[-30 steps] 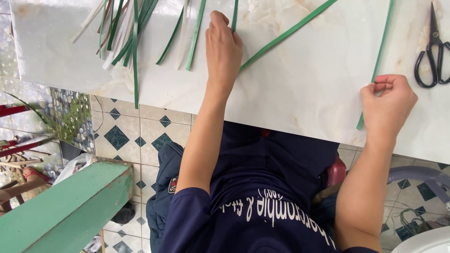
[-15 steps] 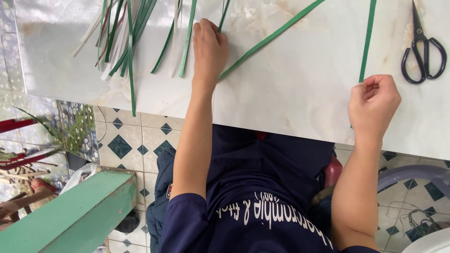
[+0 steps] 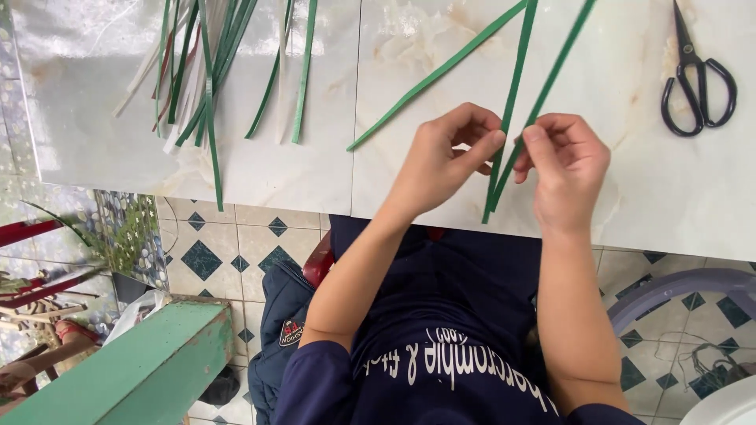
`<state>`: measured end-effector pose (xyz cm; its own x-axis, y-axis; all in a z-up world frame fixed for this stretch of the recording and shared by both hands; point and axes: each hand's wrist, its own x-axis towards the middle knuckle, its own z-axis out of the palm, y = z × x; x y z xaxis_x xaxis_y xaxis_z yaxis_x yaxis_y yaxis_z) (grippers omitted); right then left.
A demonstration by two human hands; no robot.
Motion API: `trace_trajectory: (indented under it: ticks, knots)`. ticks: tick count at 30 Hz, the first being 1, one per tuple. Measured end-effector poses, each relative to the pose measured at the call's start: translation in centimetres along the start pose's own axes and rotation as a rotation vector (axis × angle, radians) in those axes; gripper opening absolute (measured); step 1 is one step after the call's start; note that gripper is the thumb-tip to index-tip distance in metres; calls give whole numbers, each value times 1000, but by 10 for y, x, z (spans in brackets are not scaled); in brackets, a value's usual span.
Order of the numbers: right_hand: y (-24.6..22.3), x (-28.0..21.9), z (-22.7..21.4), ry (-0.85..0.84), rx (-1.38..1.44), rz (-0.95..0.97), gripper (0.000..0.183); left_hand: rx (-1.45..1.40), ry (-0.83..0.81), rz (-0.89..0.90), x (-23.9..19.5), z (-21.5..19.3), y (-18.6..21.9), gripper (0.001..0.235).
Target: Arranging and cutting green plastic strips to form a star-shaped frame on a table.
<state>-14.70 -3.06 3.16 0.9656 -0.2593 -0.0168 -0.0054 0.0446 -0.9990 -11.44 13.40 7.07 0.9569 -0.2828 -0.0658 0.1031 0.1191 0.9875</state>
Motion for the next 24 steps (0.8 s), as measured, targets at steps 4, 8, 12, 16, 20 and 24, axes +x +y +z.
trace_trajectory:
  ticks: [4,8,12,16,20,24]
  knots:
    - [-4,0,3,-23,-10,-63,7,106,-10,-7,0,8,2,9]
    - [-8,-1,4,-53,-41,-81,8,185,9,12,1,9,2,9]
    - [-15,-1,4,-78,-69,-85,8,200,34,19,-1,9,8,11]
    - [-23,0,4,-122,-87,-97,7,212,40,12,1,7,10,13]
    - [-26,0,2,-149,-100,-101,8,193,51,26,2,6,8,13]
    - [-26,-1,2,-156,-86,-111,7,173,69,17,2,8,7,13]
